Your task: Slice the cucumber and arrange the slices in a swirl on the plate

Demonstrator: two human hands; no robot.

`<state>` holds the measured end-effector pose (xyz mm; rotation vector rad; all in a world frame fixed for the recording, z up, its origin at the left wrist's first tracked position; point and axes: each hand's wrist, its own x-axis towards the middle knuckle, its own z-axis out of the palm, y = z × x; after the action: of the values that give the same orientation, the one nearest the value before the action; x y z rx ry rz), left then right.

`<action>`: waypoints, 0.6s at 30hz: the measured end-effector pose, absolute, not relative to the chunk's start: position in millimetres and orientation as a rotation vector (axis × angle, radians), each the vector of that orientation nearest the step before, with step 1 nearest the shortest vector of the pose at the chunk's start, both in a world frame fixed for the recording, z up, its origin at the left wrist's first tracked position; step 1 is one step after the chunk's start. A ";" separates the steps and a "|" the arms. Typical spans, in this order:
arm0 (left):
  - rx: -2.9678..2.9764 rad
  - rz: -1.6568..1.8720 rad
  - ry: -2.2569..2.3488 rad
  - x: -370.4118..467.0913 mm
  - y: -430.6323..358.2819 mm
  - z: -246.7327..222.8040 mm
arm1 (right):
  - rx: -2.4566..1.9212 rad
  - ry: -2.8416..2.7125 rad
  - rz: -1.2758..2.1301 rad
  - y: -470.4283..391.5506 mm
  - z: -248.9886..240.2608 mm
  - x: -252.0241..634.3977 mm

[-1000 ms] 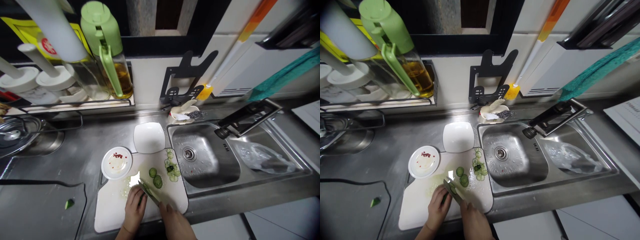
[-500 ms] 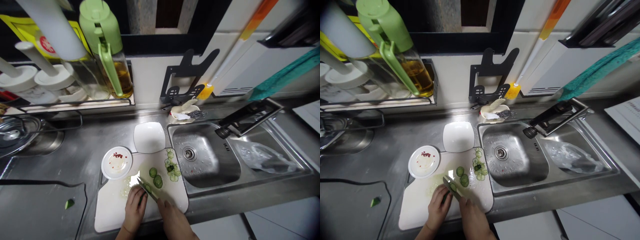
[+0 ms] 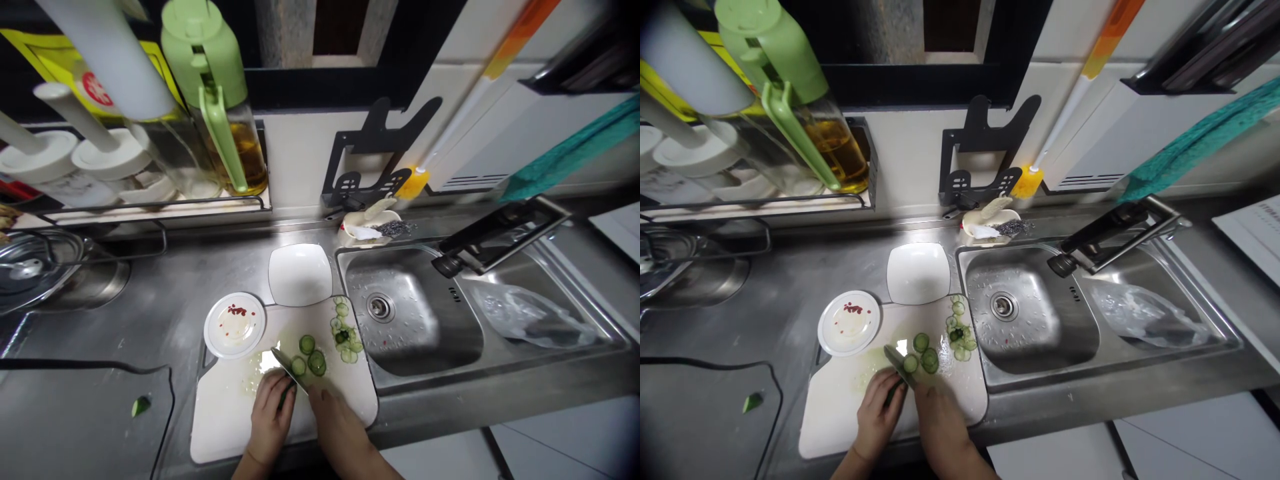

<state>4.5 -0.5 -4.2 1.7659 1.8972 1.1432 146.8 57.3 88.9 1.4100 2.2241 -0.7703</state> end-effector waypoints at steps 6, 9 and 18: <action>1.747 1.145 1.906 7.3 0.0 -1.9 | 1.417 2.222 -0.735 56.8 91.4 144.3; 1.730 1.110 1.938 -0.7 -7.3 3.7 | 1.450 2.225 -0.716 55.6 93.1 145.3; 1.565 0.932 2.508 -89.8 -38.2 5.6 | 1.403 2.196 -0.707 55.2 104.3 148.5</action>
<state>-89.8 -38.2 5.6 1.5647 2.5083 0.9323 148.5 55.2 104.3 1.4035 2.1964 -0.7075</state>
